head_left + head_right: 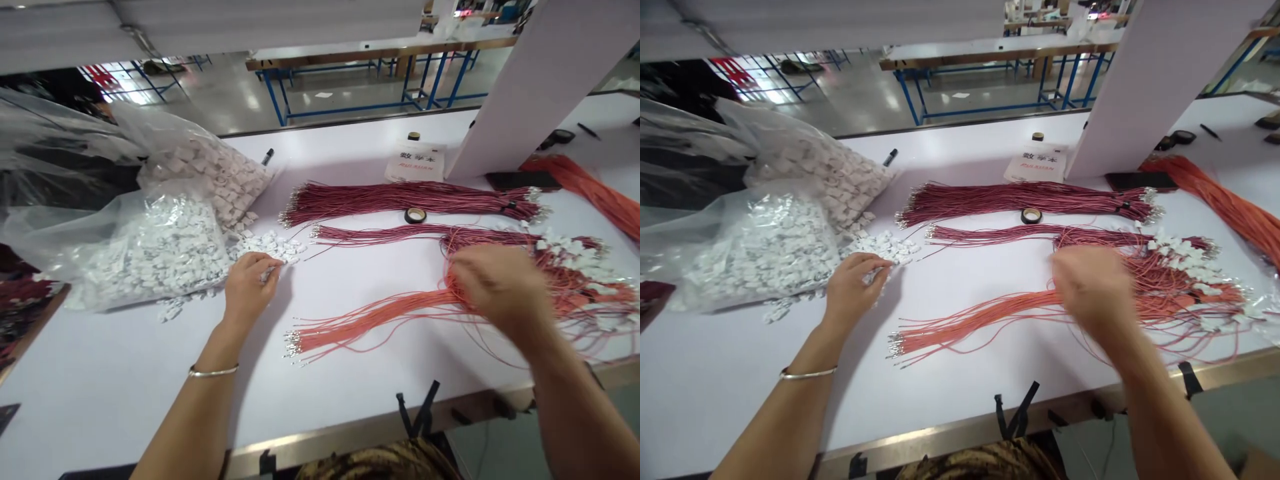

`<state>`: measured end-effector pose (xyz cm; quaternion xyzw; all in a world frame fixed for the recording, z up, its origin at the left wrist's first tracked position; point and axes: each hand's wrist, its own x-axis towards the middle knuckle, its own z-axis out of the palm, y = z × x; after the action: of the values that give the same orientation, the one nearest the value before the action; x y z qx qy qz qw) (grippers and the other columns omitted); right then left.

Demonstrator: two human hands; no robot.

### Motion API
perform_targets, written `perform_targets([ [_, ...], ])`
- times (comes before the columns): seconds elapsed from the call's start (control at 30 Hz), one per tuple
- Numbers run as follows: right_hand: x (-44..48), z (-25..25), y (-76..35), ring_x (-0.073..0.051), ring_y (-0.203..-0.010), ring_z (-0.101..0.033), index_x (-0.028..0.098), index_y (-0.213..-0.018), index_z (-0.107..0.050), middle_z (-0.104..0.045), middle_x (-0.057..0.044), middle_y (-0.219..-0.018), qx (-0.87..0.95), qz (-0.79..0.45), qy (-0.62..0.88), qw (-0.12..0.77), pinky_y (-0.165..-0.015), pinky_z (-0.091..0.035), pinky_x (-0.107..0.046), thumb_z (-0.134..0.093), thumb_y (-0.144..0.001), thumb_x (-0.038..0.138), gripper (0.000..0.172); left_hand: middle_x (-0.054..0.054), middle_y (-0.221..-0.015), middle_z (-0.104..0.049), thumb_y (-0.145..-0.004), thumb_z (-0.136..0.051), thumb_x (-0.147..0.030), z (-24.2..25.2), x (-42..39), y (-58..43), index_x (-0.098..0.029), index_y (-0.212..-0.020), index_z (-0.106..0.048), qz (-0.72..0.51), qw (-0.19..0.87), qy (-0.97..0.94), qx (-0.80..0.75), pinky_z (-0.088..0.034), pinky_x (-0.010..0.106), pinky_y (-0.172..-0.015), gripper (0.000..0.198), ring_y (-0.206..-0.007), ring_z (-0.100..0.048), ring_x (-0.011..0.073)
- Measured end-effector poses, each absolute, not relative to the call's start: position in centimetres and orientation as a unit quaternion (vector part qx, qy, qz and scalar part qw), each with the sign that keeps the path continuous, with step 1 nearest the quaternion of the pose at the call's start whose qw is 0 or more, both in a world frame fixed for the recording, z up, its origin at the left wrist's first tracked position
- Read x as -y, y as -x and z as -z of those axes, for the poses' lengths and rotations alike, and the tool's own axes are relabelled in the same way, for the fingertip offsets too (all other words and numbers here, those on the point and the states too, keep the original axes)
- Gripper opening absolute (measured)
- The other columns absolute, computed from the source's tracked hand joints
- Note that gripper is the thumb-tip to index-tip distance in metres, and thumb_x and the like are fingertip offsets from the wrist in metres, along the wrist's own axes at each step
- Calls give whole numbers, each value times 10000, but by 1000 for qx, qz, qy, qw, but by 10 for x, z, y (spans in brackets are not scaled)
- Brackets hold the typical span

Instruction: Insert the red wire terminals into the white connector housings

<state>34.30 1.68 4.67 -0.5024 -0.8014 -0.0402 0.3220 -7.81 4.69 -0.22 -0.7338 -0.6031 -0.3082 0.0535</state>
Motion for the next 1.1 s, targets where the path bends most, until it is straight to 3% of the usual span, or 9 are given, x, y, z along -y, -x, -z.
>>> perform_targets([
  [0.07, -19, -41, -281, -194, -724, -580, 208, -731, -639, -658, -53, -763, 899, -1, 387, 207, -749, -417, -376, -526, -881, 134, 202, 70, -860, -682, -868, -577, -263, 4, -48, 81, -201, -845, -749, 302, 56, 731, 609, -490, 357, -782, 185, -854, -641, 234],
  [0.2, -19, -35, -202, -190, -734, -572, 145, -753, -663, -661, -77, -761, 961, 16, 276, 6, -872, -359, -432, -541, -854, 46, 186, 66, -866, -681, -867, -574, -240, 7, -48, 87, -190, -842, -743, 314, 69, 713, 624, -492, 338, -763, 179, -837, -642, 219],
  [0.3, -17, -38, -185, -193, -705, -553, 139, -725, -671, -649, -84, -725, 972, 61, 217, -63, -932, -316, -469, -557, -820, 18, 191, 58, -860, -675, -875, -579, -248, 6, -48, 91, -189, -845, -739, 332, 63, 699, 630, -490, 317, -741, 173, -819, -641, 203],
  [0.43, -20, -40, -183, -197, -679, -537, 137, -694, -661, -628, -87, -691, 975, 96, 180, -91, -864, -344, -425, -569, -788, 6, 186, 58, -856, -674, -886, -566, -251, 3, -48, 92, -197, -868, -736, 328, 26, 708, 625, -481, 323, -746, 180, -821, -632, 201],
  [0.7, -27, -17, -194, -144, -668, -574, 169, -812, -633, -660, -31, -762, 910, -110, 395, 57, -618, -342, -272, -511, -896, 123, 156, 104, -1059, -700, -876, -610, -228, 4, -52, 66, -241, -1109, -718, 184, 81, 765, 612, -365, 452, -810, 256, -950, -571, 292],
  [0.97, -17, -7, -175, -106, -656, -568, 199, -849, -608, -650, 4, -772, 842, -257, 375, 290, -635, -401, -217, -511, -900, 126, 132, 90, -984, -719, -868, -618, -184, 5, -52, 62, -219, -907, -729, 203, 119, 785, 574, -346, 467, -863, 123, -879, -585, 261],
  [1.1, -12, -3, -175, -98, -598, -532, 201, -836, -587, -617, 15, -707, 831, -247, 343, 362, -602, -400, -209, -483, -940, 181, 148, 102, -943, -719, -872, -565, -150, 3, -47, 61, -186, -846, -696, 267, 61, 780, 563, -382, 451, -859, 138, -875, -620, 249],
])
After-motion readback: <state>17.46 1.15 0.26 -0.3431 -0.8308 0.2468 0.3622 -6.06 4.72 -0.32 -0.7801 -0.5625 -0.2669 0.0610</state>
